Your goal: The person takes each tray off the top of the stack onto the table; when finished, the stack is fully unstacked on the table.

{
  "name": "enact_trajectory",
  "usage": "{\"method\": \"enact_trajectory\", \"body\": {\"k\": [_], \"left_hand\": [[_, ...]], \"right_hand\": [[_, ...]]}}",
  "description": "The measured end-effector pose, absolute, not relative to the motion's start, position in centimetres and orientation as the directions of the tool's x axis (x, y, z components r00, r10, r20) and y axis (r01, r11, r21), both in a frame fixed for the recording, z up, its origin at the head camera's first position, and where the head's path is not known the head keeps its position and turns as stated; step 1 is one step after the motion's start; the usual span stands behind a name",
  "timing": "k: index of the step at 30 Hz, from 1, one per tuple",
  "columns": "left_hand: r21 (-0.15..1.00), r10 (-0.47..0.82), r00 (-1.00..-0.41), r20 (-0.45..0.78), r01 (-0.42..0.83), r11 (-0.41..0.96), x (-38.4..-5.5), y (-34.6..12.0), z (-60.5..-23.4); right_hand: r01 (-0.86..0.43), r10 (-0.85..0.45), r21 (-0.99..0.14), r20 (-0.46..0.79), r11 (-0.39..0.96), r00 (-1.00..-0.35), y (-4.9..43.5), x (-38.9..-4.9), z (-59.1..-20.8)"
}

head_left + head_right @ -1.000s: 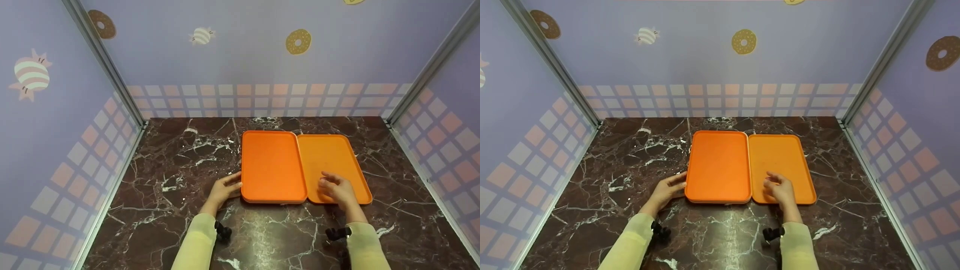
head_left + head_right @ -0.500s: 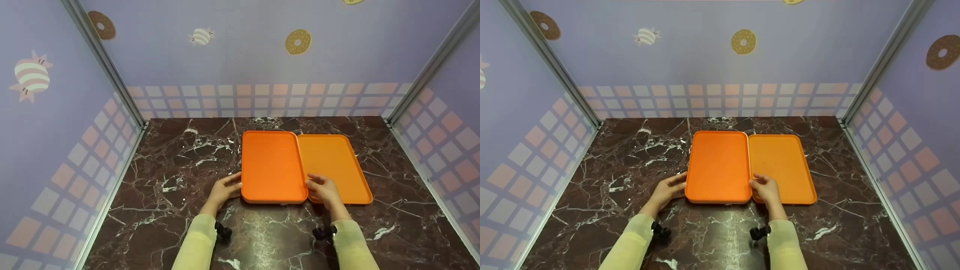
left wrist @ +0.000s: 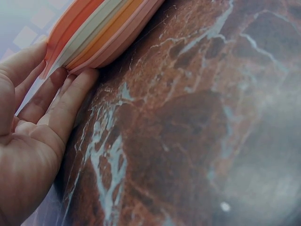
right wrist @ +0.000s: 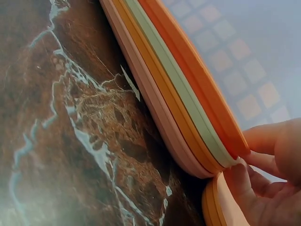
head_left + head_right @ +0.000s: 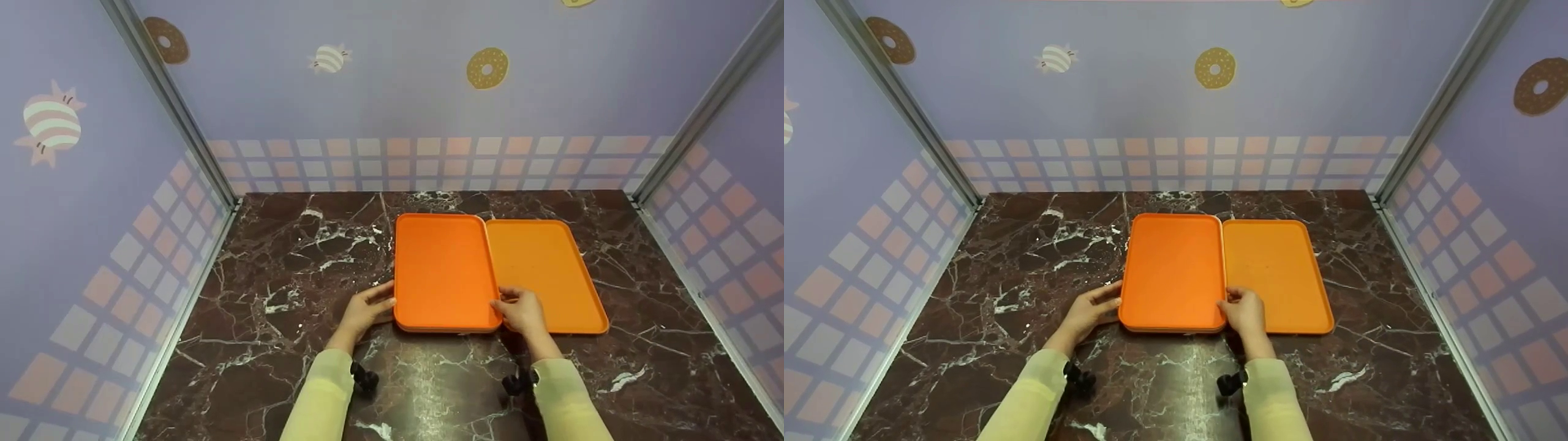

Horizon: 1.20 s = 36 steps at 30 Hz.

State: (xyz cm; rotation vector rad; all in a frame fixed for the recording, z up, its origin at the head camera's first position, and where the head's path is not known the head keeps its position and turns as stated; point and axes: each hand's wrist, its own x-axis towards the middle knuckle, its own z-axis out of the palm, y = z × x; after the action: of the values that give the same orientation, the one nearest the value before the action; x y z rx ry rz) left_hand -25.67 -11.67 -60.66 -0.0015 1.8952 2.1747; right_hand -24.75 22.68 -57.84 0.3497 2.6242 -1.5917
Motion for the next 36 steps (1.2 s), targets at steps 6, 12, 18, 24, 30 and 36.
{"method": "enact_trajectory", "body": {"k": [6,12,18,24,30,36], "left_hand": [[0.979,0.182,-0.971,-0.154,-0.176,-0.107,-25.8,-11.6,-60.8],[0.98,0.193,-0.969,-0.157,-0.177,-0.091,-25.8,-11.6,-60.8],[0.976,0.212,-0.963,-0.167,-0.192,-0.102,-25.7,-11.5,-60.8],[0.982,0.219,-0.964,-0.15,-0.172,-0.084,-25.6,-11.5,-60.8],[0.989,0.233,-0.963,-0.135,-0.146,-0.03,-25.6,-11.5,-60.9],[0.993,0.259,-0.959,-0.116,-0.122,-0.007,-25.7,-11.5,-61.0]], "right_hand": [[0.136,0.179,-0.825,-0.043,0.549,-0.983,22.5,-24.7,-57.9],[0.114,0.214,-0.8,0.018,0.589,-0.977,22.5,-24.6,-57.8],[0.101,0.245,-0.784,0.067,0.612,-0.967,22.9,-24.6,-57.6],[0.153,0.263,-0.834,-0.01,0.53,-0.965,23.6,-24.6,-57.8],[0.233,0.227,-0.902,-0.156,0.363,-0.961,24.7,-24.3,-58.0],[0.285,0.023,-0.951,-0.284,0.123,-0.958,26.1,-23.6,-57.9]]}}
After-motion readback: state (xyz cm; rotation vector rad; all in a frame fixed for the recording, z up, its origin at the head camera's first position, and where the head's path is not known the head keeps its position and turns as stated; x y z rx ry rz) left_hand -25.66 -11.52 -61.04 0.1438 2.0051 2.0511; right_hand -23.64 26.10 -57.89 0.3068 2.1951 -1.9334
